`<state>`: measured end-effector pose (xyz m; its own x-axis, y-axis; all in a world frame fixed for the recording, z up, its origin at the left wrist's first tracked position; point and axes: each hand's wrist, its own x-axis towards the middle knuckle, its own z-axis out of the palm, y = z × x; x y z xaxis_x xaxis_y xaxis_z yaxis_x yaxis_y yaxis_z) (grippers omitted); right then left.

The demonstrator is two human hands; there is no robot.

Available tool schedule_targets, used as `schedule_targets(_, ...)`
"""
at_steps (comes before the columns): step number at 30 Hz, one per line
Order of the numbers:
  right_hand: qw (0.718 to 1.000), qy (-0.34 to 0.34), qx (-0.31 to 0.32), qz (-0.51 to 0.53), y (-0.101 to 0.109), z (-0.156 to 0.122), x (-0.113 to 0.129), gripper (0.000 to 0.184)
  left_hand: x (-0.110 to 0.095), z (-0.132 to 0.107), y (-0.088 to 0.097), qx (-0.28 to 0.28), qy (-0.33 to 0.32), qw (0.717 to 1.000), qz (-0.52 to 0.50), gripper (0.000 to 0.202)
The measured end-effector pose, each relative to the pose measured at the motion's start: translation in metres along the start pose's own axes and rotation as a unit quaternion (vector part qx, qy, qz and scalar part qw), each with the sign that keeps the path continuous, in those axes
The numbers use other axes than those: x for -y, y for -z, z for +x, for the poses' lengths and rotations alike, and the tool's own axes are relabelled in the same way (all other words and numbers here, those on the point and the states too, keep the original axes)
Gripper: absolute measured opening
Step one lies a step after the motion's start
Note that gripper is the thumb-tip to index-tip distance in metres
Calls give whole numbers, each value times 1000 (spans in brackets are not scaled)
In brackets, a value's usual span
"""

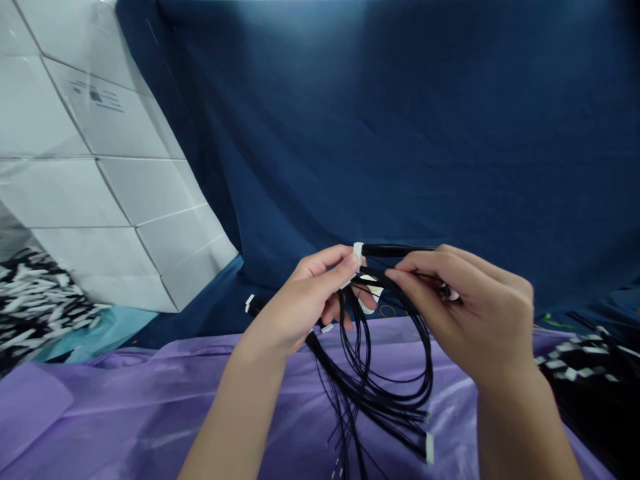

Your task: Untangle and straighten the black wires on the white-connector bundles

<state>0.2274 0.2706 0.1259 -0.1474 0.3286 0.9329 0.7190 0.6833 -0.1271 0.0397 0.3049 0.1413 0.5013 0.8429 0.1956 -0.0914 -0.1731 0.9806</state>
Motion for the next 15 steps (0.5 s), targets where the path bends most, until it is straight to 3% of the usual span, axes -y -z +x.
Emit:
schedule_targets(7, 1000, 2, 16, -23, -1, 1, 2, 6, 1, 2, -4, -17, -24, 999, 25, 30)
schedule_targets(15, 998, -11, 16, -52, 1, 0, -2, 9, 0, 1, -5, -10, -10, 999, 39, 29)
